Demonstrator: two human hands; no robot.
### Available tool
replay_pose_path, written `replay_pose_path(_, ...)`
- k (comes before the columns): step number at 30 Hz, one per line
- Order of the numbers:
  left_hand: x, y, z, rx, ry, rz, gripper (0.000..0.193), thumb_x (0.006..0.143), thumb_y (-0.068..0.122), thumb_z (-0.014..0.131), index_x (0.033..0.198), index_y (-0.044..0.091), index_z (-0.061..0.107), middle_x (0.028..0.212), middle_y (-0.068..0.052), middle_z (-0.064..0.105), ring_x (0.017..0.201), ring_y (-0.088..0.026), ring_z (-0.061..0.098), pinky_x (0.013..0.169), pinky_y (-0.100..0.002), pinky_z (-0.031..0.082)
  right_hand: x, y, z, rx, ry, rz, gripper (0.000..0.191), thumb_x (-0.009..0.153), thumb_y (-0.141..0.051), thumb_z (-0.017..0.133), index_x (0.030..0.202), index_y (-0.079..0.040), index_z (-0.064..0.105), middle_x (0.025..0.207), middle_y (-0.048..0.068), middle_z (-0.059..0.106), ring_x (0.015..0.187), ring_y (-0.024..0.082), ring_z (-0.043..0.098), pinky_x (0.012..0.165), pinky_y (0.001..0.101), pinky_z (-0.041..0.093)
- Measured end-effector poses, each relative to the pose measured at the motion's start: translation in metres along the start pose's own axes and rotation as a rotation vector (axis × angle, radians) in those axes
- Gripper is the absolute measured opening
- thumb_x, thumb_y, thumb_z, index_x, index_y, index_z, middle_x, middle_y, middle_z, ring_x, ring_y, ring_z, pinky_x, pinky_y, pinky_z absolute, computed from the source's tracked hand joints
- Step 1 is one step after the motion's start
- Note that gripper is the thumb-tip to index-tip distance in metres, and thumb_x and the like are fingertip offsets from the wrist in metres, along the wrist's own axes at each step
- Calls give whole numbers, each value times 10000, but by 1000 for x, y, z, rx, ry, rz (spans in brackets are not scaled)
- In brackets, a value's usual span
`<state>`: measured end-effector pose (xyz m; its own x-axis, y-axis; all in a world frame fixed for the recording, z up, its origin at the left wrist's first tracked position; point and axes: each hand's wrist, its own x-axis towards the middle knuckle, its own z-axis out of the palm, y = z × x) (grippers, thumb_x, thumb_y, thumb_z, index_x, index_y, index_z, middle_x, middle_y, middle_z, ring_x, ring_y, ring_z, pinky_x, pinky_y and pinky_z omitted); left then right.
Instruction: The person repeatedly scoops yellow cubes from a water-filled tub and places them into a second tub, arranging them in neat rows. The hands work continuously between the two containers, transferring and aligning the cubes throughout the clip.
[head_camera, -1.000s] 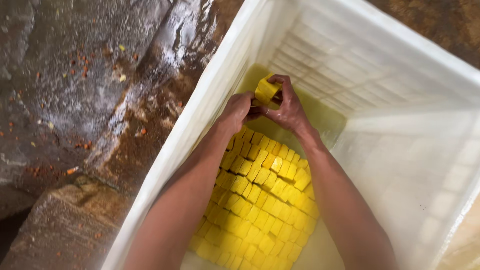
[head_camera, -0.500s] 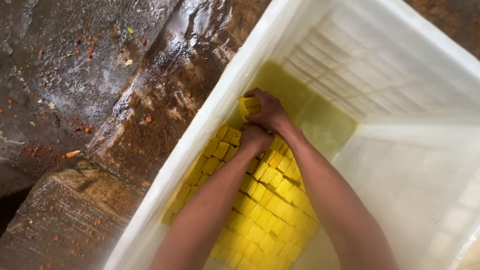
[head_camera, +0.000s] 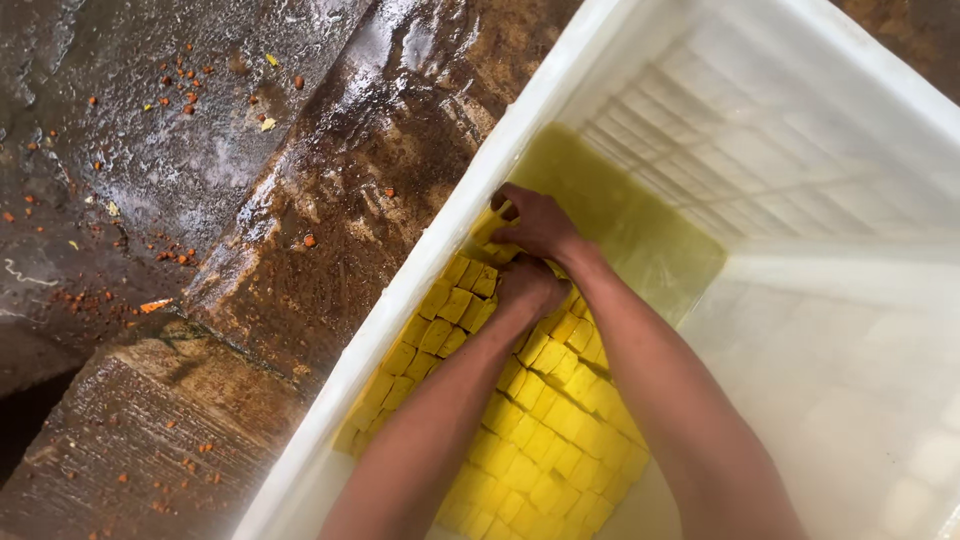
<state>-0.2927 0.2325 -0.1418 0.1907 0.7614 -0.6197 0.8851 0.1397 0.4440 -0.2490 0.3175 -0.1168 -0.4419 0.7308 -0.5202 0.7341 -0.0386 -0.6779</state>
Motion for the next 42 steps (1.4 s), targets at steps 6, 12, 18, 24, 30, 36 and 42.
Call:
replay_pose_path(6,-2,2,5,2,3,11,522,926,392,531,1235,-2,677,1231,-260,679,1095,-383,687,915,-508,550,11,-1,13,-247,-9,-113,569,702,-377,871,1167,-71,757,1135,176,748,1024,345,718,930,420,574)
replay_pose_path(12,-2,-1,10,8,7,19,491,933,379,528,1226,16,681,1218,-249,690,1080,-384,695,905,-514,557,10,-4,9,-317,-218,-58,617,618,-351,879,1136,-48,738,1110,190,733,1009,347,709,887,428,571)
replay_pose_path(18,1,0,12,12,13,24,461,941,366,525,1217,33,685,1204,-238,702,1064,-385,703,896,-520,564,2,-17,2,-292,-225,-12,576,581,-242,884,1111,-71,735,1042,167,750,978,341,711,851,422,573)
replay_pose_path(24,-4,-1,15,21,0,30,432,949,352,522,1208,51,689,1191,-226,713,1049,-386,711,886,-527,571,1,-18,11,-352,-235,-4,565,673,-350,868,1123,-44,718,1067,196,742,1003,366,703,886,453,559)
replay_pose_path(30,1,-1,0,-60,-5,-108,403,956,339,519,1199,68,694,1177,-215,724,1034,-387,719,877,-533,577,6,8,-28,-364,-246,-151,487,941,-475,612,1236,-102,717,1246,186,701,1138,385,653,993,489,510)
replay_pose_path(36,29,-42,-30,345,110,424,406,918,491,578,1129,185,740,1237,-119,686,1202,-366,594,1023,-558,441,-90,23,-151,-633,11,-45,512,982,-407,626,1305,-11,598,1276,223,644,1193,431,582,1003,543,455)
replay_pose_path(42,38,-51,-32,418,-234,321,482,943,582,576,1223,234,758,1271,-97,705,1265,-314,603,1092,-472,470,-334,-16,-205,-455,290,-154,367,936,-270,661,1247,-76,656,1160,122,738,959,240,744,789,385,608)
